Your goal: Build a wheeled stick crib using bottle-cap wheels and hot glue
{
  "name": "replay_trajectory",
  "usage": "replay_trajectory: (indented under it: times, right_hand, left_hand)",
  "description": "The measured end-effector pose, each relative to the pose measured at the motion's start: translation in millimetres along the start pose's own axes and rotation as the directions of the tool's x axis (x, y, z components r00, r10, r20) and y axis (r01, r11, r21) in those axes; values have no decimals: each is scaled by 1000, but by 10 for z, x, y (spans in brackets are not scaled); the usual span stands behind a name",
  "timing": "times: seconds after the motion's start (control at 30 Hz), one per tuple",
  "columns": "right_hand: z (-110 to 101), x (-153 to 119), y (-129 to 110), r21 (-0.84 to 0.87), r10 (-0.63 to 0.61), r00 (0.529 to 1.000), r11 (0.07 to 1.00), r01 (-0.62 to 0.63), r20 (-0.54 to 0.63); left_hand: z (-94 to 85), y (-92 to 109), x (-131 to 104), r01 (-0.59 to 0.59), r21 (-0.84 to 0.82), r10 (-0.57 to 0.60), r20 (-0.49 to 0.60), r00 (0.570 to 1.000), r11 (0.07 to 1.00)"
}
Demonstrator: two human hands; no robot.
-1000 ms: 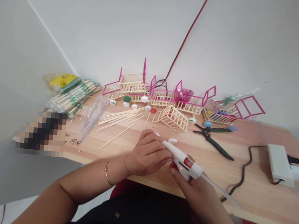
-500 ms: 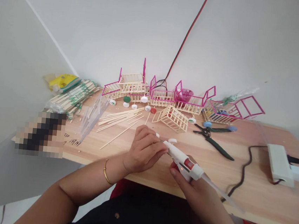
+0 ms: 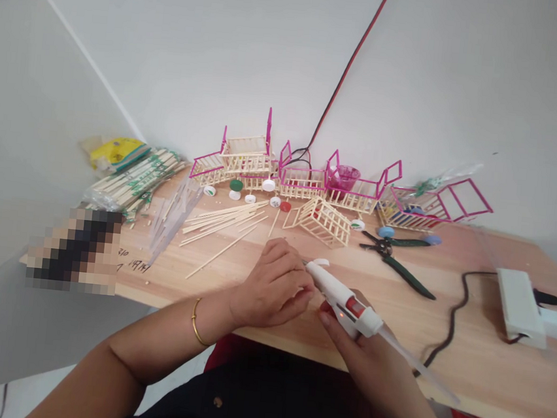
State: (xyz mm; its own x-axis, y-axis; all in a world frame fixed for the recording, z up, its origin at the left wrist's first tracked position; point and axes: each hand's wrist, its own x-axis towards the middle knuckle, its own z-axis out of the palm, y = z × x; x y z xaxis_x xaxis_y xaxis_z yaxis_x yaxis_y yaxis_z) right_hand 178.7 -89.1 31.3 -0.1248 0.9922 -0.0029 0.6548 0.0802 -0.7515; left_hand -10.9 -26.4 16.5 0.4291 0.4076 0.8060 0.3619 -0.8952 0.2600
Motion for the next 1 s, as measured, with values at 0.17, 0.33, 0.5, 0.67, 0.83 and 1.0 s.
replay_trajectory:
  times: [0.17,0.33,0.5,0.67,0.83,1.0]
  right_hand:
    - [-16,12,20,9,-37,999,999,37,-19]
    - [35,36,-16,21,-127,992,992,127,-17]
    - [62,44,11,7,-139,990,990,139,-13]
    - [10,30,40,18,-73,997,997,73,-7]
    - [-40,24,81,53,24,999,998,-25,29]
    - [-29,21,91,107,50,994,992,-60,98]
  left_hand:
    - [-12,46,26,-52,-6,51,-36,998,999]
    - [15,49,13,-60,13,60,-15,998,998]
    - [24,57,2,-75,50,74,19,997,996]
    - [16,61,-2,-64,11,64,27,998,998]
    - [2,46,17,-46,3,47,-43,998,999]
    - [0,31,4,-58,-7,57,-62,996,998]
